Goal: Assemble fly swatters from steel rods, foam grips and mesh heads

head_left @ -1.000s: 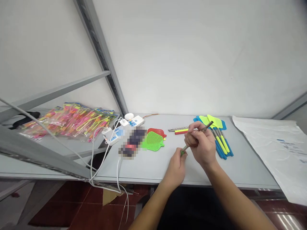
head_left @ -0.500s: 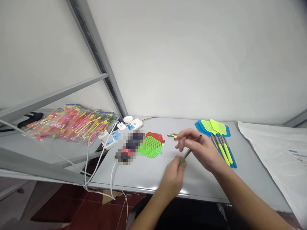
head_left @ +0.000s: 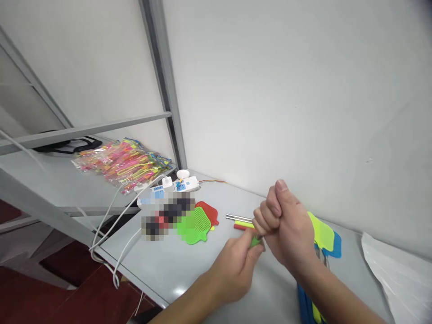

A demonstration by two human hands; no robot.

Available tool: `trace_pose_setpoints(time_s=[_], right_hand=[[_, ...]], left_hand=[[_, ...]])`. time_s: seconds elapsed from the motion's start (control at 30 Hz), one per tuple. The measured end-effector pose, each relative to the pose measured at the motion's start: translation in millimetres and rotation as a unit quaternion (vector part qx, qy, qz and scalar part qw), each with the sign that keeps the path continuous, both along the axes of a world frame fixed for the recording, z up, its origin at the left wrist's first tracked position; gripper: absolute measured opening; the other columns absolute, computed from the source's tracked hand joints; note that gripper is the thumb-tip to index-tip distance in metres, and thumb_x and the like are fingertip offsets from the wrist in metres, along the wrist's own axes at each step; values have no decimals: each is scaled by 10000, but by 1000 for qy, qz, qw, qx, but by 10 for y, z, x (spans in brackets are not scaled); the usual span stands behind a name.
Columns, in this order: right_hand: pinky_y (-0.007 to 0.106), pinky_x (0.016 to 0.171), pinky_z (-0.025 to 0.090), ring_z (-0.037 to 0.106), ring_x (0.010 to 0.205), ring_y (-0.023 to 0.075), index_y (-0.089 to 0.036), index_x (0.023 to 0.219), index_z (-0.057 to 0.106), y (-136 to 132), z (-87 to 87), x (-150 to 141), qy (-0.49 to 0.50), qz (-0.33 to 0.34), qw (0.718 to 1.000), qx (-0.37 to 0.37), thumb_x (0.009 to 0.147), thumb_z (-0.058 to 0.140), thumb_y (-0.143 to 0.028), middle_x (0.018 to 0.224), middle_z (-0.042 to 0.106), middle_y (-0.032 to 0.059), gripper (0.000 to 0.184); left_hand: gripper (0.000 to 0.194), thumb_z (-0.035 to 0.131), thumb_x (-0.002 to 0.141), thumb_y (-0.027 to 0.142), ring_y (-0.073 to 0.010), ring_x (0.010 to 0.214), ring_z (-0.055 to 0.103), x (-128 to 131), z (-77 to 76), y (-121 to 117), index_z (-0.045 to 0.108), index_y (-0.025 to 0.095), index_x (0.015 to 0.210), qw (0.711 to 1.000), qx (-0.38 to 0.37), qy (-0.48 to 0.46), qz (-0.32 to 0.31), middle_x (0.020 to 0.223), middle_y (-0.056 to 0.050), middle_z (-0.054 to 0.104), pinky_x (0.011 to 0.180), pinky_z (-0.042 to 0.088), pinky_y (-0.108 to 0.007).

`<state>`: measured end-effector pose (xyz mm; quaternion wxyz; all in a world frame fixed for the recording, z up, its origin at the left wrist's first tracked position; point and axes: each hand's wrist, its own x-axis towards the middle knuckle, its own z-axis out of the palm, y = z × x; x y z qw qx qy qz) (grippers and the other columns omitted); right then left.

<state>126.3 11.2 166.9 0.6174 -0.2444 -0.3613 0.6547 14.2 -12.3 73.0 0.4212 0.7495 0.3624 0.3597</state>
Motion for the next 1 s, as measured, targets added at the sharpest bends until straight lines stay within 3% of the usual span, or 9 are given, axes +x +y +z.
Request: trace_pose_setpoints(time_s=[0.2, 0.37, 0.47, 0.6, 0.73, 0.8, 0.87, 0.93, 1.0], right_hand=[[188, 338, 158, 127, 372, 53, -200, 544, 403, 37, -176, -139, 39, 6, 998, -46, 851, 604, -521, 402, 208, -105, 488], [184, 340, 140, 115, 372, 50, -197, 545, 393, -5, -170, -468, 41, 35, 997, -50, 853, 605, -518, 400, 196, -109, 492], [181, 340, 136, 103, 376, 49, -201, 560, 383, -37, -245, -714, 35, 53, 996, -67, 854, 596, -532, 406, 186, -114, 492], [177, 344, 125, 79, 382, 46, -210, 595, 356, -54, -446, -1096, 29, 96, 990, -95, 857, 579, -557, 419, 174, -126, 488], [176, 358, 144, 82, 398, 50, -218, 640, 344, 19, -574, -1468, 13, 161, 984, -77, 871, 552, -561, 444, 166, -135, 463], [179, 403, 261, 190, 412, 55, -212, 715, 426, 95, -592, -1573, -53, 175, 983, -23, 868, 591, -508, 477, 239, -128, 372], [224, 562, 426, 420, 527, 80, -201, 910, 524, 167, -620, -1587, -168, 159, 972, 51, 871, 608, -467, 592, 435, -82, 281], [317, 796, 475, 575, 828, 142, -204, 1151, 517, 199, -701, -1509, -312, 114, 935, 121, 903, 555, -471, 869, 596, 11, 367], [404, 955, 423, 545, 1102, 207, -218, 1280, 483, 174, -850, -1365, -455, 69, 870, 178, 953, 440, -482, 1162, 592, 90, 423]], left_hand=[[270, 286, 1015, 401, -116, 550, 351, -123, -5, -57, 409, 211, 869, 999, -38, 8, 2, 627, 47, 406, 540, 246, -270], [292, 322, 1010, 428, -92, 530, 306, -438, 20, -143, 396, 205, 837, 994, -90, -58, -6, 613, 62, 379, 521, 253, -246], [307, 355, 999, 449, -82, 526, 301, -660, -46, -234, 408, 198, 832, 986, -134, -102, -2, 610, 64, 377, 504, 263, -224], [333, 402, 971, 504, -53, 422, 262, -1004, -194, -365, 433, 197, 847, 951, -243, -189, 15, 562, 89, 346, 411, 231, -186], [353, 458, 930, 550, -35, 346, 168, -1367, -277, -433, 467, 202, 870, 890, -348, -294, -6, 550, 107, 307, 315, 170, -161], [349, 477, 918, 553, -31, 358, 122, -1482, -312, -442, 464, 209, 860, 856, -393, -336, -16, 552, 109, 276, 311, 138, -144], [364, 491, 909, 558, -33, 380, 129, -1531, -371, -454, 439, 211, 814, 836, -409, -366, -5, 557, 104, 273, 330, 147, -134], [417, 462, 910, 588, -40, 387, 175, -1531, -457, -479, 406, 207, 750, 828, -407, -386, 16, 557, 91, 300, 348, 213, -148], [490, 396, 913, 634, -52, 389, 208, -1510, -553, -507, 370, 205, 679, 818, -399, -412, 43, 536, 80, 300, 366, 268, -174]])
